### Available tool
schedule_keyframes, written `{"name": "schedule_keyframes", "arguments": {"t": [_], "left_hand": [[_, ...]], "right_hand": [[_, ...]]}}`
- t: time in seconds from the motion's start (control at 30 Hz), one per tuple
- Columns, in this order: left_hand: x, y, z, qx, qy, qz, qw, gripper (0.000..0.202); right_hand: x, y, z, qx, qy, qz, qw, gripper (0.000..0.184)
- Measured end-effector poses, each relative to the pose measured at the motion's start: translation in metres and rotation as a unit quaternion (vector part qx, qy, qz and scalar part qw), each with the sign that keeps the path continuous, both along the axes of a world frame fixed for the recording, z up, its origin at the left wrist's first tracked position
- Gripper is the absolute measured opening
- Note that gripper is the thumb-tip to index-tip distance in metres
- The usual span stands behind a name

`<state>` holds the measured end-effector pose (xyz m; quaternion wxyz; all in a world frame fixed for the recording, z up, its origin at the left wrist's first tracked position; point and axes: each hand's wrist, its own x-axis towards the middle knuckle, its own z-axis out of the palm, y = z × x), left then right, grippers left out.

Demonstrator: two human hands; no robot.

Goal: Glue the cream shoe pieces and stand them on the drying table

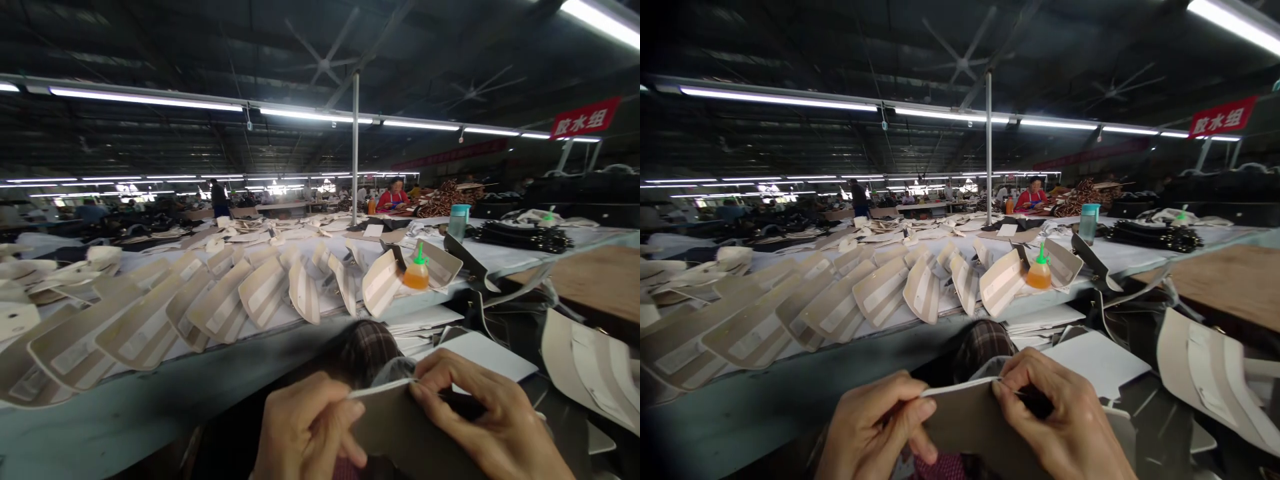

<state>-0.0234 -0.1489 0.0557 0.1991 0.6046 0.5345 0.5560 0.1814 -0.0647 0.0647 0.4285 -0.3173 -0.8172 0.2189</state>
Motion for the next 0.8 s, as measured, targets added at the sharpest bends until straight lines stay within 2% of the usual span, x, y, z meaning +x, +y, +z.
{"name": "schedule_keyframes", "arguments": {"t": [0.1,0.23,0.4,0.57,0.63,0.73,0.8], "left_hand": [[-0.004,0.008,0.005,-0.14,-0.123,-0.062,0.98,0.027],[-0.014,0.018,0.007,-0.215,-0.213,-0.154,0.941,0.025],[-0.022,0.026,0.021,-0.263,-0.192,-0.268,0.907,0.024],[-0.022,0.032,0.041,-0.273,-0.166,-0.319,0.892,0.024],[-0.021,0.033,0.045,-0.266,-0.136,-0.318,0.9,0.029],[-0.02,0.033,0.049,-0.203,-0.03,-0.24,0.949,0.037],[-0.019,0.033,0.049,-0.172,0.052,-0.203,0.963,0.036]], "right_hand": [[0.001,0.011,0.0,-0.102,-0.01,0.048,0.994,0.03],[0.004,0.021,-0.004,-0.173,-0.002,0.086,0.981,0.032],[0.007,0.036,-0.011,-0.23,0.019,0.157,0.96,0.039],[0.004,0.05,-0.014,-0.224,0.009,0.201,0.954,0.051],[0.003,0.051,-0.014,-0.211,0.006,0.203,0.956,0.052],[0.001,0.045,-0.012,-0.185,-0.001,0.186,0.965,0.045],[0.0,0.038,-0.011,-0.161,-0.006,0.17,0.972,0.039]]}}
